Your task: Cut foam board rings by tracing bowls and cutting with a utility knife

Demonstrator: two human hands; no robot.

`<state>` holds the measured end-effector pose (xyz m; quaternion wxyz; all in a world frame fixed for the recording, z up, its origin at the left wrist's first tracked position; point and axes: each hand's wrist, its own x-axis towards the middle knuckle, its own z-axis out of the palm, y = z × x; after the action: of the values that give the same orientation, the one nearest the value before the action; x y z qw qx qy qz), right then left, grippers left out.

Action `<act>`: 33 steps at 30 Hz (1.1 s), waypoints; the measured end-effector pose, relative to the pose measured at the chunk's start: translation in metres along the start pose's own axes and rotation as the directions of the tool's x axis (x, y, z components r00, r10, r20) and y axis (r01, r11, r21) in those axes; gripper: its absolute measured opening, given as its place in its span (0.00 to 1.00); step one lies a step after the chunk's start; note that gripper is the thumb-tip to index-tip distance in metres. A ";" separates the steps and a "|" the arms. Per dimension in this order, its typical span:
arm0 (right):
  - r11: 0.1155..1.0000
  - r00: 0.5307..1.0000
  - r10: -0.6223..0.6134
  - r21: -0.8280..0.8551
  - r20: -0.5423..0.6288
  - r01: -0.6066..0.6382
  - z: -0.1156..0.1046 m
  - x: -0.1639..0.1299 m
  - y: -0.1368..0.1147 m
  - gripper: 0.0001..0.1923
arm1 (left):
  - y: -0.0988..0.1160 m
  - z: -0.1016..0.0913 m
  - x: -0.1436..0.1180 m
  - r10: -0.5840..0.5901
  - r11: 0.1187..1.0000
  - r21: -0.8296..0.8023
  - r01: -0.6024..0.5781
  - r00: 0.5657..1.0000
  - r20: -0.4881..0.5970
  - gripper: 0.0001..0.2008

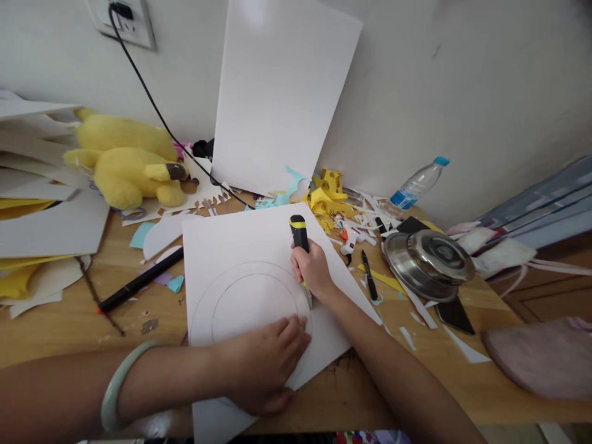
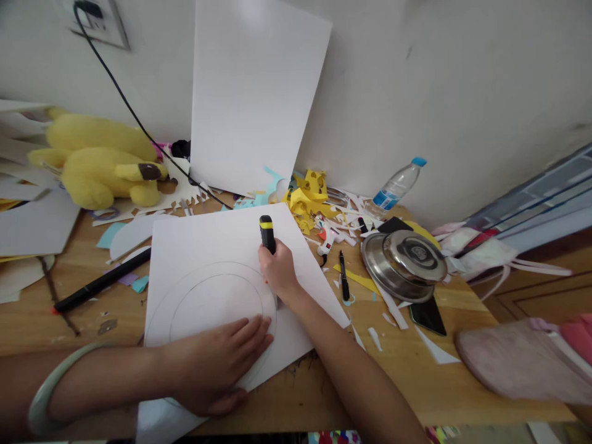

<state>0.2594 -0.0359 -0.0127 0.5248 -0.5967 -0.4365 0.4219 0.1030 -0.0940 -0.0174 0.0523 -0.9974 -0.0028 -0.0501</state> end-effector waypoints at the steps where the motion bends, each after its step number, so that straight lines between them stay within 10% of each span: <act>1: 1.000 1.000 0.005 0.001 0.001 -0.005 0.000 0.000 -0.001 0.02 | 0.000 0.000 0.000 0.002 1.000 0.002 -0.002 1.000 0.001 0.32; 33: 0.992 0.991 0.002 0.122 0.136 -0.019 0.006 0.009 -0.008 0.05 | -0.005 -0.008 0.003 0.070 0.997 -0.029 -0.068 0.996 0.047 0.38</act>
<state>0.2552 -0.0250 -0.0059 0.5275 -0.5356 -0.4411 0.4903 0.1056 -0.0897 -0.0091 0.0405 -0.9984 0.0311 -0.0245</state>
